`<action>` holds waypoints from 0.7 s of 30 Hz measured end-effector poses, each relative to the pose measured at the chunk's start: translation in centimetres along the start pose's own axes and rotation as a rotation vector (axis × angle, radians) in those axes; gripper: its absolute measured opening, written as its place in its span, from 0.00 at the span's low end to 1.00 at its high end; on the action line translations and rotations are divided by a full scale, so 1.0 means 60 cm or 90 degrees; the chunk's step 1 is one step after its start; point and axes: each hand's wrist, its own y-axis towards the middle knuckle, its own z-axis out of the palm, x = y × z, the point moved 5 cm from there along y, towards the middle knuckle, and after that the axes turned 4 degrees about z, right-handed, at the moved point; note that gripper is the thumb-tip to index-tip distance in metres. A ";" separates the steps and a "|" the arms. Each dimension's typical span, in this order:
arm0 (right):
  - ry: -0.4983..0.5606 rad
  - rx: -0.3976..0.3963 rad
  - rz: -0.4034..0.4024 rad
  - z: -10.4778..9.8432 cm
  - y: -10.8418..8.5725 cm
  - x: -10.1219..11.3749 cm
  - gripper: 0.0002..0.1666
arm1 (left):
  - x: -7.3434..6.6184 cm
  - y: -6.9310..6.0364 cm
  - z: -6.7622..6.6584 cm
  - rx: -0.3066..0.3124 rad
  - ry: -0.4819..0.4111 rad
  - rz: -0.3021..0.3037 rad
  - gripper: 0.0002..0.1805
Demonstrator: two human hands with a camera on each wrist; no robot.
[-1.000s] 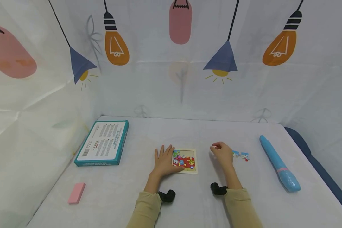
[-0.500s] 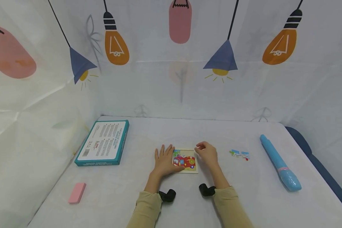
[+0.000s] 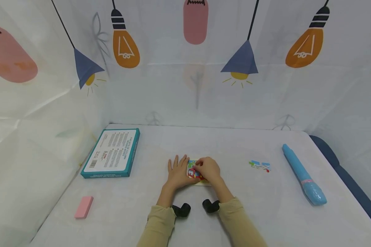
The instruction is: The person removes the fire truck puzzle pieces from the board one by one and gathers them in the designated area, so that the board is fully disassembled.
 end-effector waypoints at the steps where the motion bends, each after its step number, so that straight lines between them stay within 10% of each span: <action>1: -0.010 -0.002 0.003 0.002 0.000 0.002 0.11 | 0.000 0.000 0.000 -0.001 0.000 0.001 0.54; 10: 0.010 -0.028 0.042 0.014 0.005 0.004 0.14 | 0.000 0.001 -0.001 -0.015 0.002 0.007 0.55; 21: 0.226 -0.040 0.048 0.004 0.002 -0.003 0.14 | 0.001 0.001 0.002 -0.010 0.013 0.001 0.54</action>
